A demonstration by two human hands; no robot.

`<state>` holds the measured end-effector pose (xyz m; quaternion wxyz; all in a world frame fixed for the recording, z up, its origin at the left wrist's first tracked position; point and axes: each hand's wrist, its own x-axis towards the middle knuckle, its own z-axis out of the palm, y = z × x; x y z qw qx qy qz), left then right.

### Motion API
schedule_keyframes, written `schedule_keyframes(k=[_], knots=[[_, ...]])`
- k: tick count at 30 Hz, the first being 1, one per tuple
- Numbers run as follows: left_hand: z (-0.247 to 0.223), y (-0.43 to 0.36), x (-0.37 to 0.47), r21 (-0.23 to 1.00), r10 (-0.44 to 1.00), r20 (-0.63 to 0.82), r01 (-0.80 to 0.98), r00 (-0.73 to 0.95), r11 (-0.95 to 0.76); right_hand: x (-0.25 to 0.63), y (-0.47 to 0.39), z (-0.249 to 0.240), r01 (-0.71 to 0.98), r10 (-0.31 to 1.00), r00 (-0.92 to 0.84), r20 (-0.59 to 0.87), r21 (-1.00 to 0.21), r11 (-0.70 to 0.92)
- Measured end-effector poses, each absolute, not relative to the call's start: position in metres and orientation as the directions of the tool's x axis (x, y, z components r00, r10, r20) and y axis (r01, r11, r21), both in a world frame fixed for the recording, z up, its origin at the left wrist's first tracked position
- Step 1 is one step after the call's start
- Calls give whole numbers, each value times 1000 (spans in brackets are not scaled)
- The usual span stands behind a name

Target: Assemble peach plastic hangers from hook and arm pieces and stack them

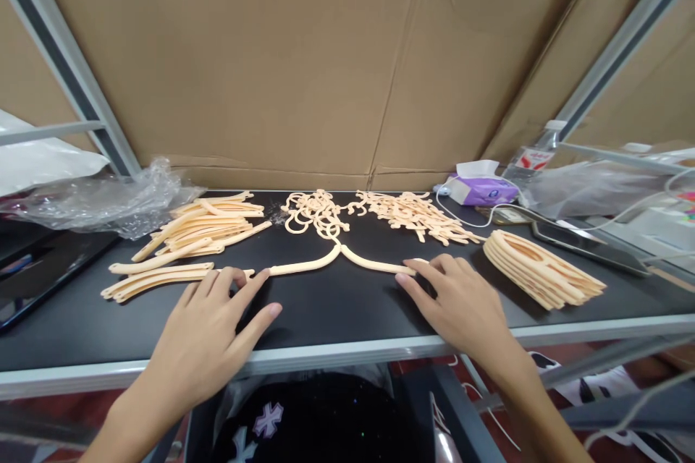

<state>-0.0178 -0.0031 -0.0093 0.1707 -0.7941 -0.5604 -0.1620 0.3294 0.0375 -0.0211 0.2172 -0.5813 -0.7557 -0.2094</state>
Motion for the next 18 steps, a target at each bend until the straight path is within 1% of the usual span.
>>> schedule_keyframes(k=[2,5,7,9,11,14,18], knots=[[-11,-3,-18,-86,830,450,941,329,-326,330,38,-21,948,783,-254,568,-12,317],[-11,-4,-18,-83,833,446,942,328,-326,331,38,-21,880,798,-304,520,-169,445],[-11,-4,-17,-82,834,448,944,321,-320,332,38,-21,848,818,-293,495,-261,461],[-11,-4,-17,-78,833,451,944,321,-322,332,37,-22,827,824,-270,498,-319,463],[-10,-5,-17,-67,831,452,942,323,-330,333,37,-23,793,798,-284,532,-338,507],[-10,-5,-16,-30,834,454,941,313,-336,335,38,-26,742,735,-329,593,-319,589],[-10,-5,-17,39,853,433,939,293,-342,337,39,-28,708,690,-338,640,-310,635]])
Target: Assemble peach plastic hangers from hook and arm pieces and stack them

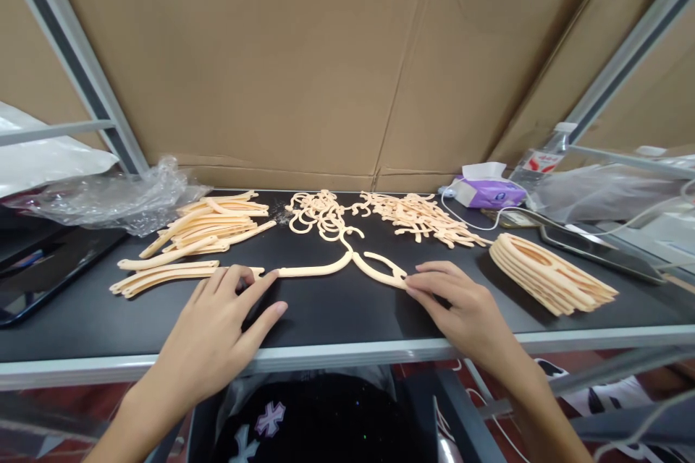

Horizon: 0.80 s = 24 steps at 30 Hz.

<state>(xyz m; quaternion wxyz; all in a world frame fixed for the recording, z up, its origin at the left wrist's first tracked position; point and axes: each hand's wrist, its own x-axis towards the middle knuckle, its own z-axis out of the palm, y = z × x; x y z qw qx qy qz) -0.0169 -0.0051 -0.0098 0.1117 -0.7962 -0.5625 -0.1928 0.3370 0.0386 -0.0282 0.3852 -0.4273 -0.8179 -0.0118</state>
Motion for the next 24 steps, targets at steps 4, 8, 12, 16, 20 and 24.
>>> schedule_keyframes(k=[4,8,12,16,20,24], knots=[[-10,-5,-18,72,860,423,935,286,-346,337,38,-27,684,678,-337,653,-324,653],[-10,-4,-17,99,857,417,922,302,-373,336,37,-24,670,690,-355,631,-343,658],[-9,-5,-16,138,857,413,910,307,-392,336,37,-24,676,713,-356,604,-361,643],[-6,-6,-14,166,860,409,902,304,-398,337,36,-25,689,724,-353,593,-358,630],[-4,-5,-14,173,850,403,884,339,-434,336,34,-24,695,735,-343,584,-369,617],[-2,-4,-15,199,837,376,848,397,-491,335,33,-22,686,744,-341,575,-389,615]])
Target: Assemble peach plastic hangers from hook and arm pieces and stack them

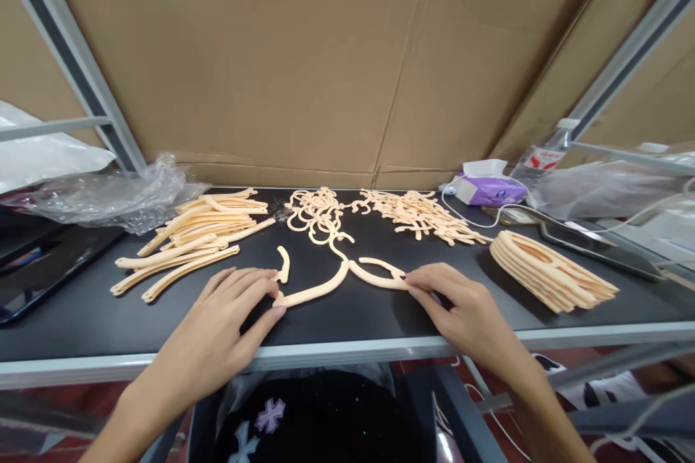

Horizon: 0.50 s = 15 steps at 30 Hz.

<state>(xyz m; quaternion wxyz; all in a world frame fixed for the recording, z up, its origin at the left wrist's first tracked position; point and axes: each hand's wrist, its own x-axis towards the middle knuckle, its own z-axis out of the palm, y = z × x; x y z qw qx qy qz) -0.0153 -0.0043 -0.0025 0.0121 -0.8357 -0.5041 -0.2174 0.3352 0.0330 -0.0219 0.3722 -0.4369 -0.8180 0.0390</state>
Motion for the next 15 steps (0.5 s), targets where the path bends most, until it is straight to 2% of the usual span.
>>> schedule_keyframes(k=[10,15], knots=[[-3,-5,-22,276,835,305,797,457,-537,334,31,-20,685,760,-343,551,-406,604],[-8,-5,-29,377,834,262,744,486,-552,335,29,-19,692,776,-343,530,-416,590]])
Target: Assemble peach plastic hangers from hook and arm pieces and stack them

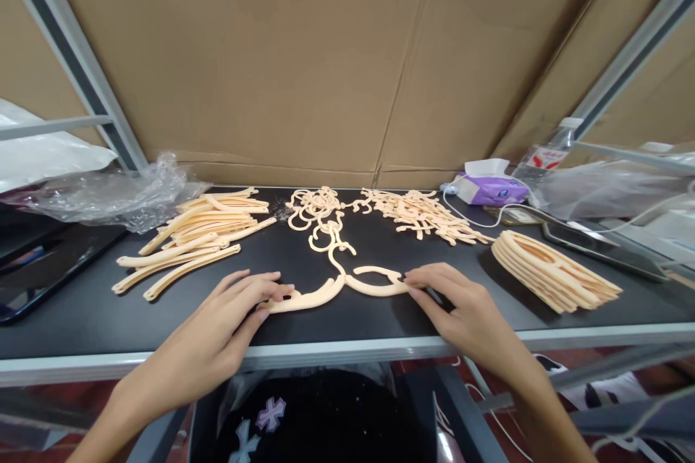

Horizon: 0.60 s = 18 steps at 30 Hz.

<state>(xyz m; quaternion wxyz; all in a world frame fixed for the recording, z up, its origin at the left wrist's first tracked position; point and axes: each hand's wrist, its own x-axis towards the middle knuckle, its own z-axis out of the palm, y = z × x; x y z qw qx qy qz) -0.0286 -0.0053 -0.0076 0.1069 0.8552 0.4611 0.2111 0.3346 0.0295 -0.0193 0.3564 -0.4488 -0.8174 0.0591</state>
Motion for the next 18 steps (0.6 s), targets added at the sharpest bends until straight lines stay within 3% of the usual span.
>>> schedule_keyframes(k=[8,14,18], knots=[[-7,-6,-27,367,829,304,745,470,-557,328,43,-2,747,893,-297,339,-501,438],[-3,-8,-26,324,832,317,773,455,-546,310,71,17,695,833,-511,212,-468,545],[-5,-6,-28,300,825,331,778,459,-553,314,81,16,734,903,-410,128,-541,410]])
